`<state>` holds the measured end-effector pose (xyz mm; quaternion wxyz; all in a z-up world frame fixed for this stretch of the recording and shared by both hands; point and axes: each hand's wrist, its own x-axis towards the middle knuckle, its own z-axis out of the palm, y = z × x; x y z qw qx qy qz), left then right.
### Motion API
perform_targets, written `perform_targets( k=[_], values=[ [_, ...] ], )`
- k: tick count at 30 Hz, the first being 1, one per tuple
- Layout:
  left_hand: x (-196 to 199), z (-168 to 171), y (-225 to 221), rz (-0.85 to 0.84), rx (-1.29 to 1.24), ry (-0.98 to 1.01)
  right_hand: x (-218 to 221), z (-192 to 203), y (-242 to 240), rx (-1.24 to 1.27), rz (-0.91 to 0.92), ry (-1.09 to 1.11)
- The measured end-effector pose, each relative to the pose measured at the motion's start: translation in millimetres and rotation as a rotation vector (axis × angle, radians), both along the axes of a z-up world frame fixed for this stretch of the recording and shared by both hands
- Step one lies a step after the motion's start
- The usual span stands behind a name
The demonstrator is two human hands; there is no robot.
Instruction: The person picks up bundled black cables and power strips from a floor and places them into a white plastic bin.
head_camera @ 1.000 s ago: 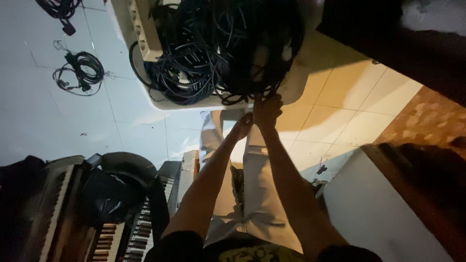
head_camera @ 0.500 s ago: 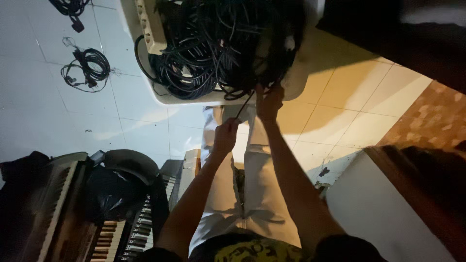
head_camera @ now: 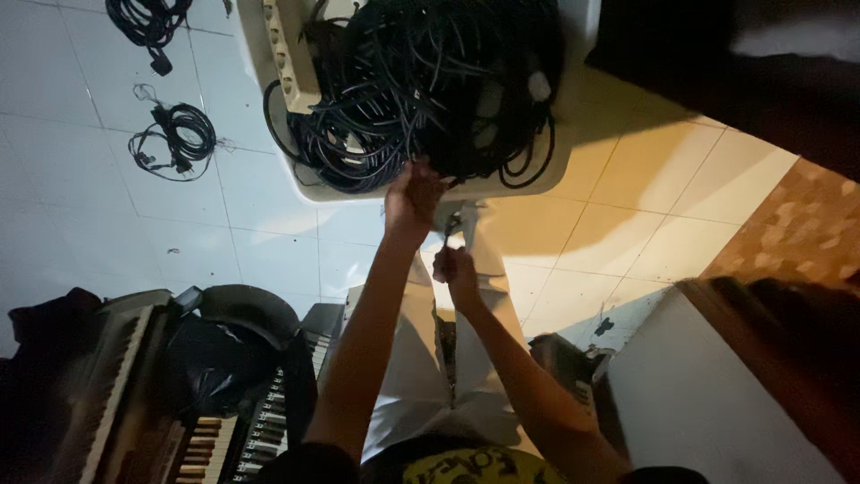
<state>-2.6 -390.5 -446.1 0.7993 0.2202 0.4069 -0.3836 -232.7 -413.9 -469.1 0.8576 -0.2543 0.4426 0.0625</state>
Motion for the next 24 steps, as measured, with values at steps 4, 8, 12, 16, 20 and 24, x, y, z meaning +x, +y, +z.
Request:
perform_targets(
  k=[4,8,12,16,20,24],
  values=[
    [-10,14,15,-0.283,0.024,-0.276,89,56,-44,0.204,-0.316,-0.195],
    [-50,14,46,-0.743,0.128,-0.578,196,66,-105,0.281,-0.463,-0.567],
    [-50,-22,76,-1.156,0.634,-1.281,240,60,-179,0.099,-0.556,-0.344],
    [19,-1,72,-0.864,0.773,-0.957,245,75,-223,-0.291,-0.263,-0.216],
    [109,48,19,-0.806,1.133,-1.327,240,88,-231,-1.099,0.314,0.127],
    [127,66,-32,-0.898,1.15,-1.466,176,50,-233,-1.495,0.369,0.505]
  ],
)
